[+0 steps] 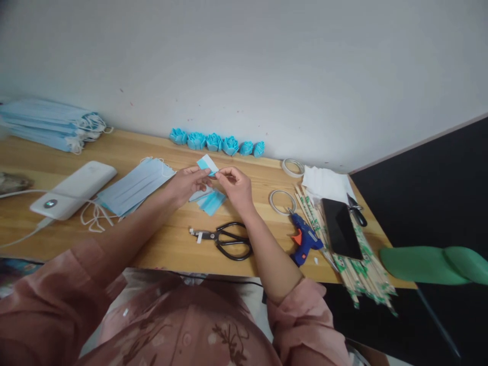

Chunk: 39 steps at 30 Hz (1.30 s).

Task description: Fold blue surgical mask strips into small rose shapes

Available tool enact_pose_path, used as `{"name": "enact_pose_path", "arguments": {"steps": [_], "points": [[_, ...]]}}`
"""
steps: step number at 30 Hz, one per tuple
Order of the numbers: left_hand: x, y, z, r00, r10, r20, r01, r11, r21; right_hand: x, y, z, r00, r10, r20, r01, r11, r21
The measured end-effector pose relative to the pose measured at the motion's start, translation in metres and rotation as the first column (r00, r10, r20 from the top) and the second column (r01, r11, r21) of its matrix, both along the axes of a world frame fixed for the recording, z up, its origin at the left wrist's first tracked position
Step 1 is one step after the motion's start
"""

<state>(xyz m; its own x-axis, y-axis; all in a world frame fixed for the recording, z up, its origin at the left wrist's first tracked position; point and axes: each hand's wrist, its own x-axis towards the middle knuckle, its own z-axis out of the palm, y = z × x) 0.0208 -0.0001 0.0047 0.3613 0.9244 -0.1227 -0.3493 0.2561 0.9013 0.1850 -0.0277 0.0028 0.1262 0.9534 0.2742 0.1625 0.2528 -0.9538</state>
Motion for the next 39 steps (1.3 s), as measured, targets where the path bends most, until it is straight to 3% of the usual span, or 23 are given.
{"name": "enact_pose_path", "arguments": {"steps": [9, 18, 32, 39], "points": [[0.0007, 0.0009, -0.0025, 0.999, -0.023, -0.033, 0.024, 0.999, 0.024, -0.0006, -0.0007, 0.0008, 0.999, -0.028, -0.016, 0.027, 1.0, -0.01], [0.0019, -0.0024, 0.0025, 0.981, 0.019, -0.195, -0.004, 0.997, 0.077, 0.0013, -0.0001, -0.0008, 0.997, -0.066, 0.049, 0.066, 0.998, 0.009], [0.0019, -0.0013, 0.0035, 0.989, 0.016, -0.144, -0.012, 0.999, 0.034, 0.0012, 0.0009, 0.002, 1.0, -0.011, 0.017, 0.011, 1.0, 0.008], [0.0009, -0.0006, 0.005, 0.997, 0.02, -0.078, -0.019, 1.0, 0.021, 0.0058, 0.0024, -0.002, 0.988, -0.004, 0.155, -0.005, 0.998, 0.058]]}}
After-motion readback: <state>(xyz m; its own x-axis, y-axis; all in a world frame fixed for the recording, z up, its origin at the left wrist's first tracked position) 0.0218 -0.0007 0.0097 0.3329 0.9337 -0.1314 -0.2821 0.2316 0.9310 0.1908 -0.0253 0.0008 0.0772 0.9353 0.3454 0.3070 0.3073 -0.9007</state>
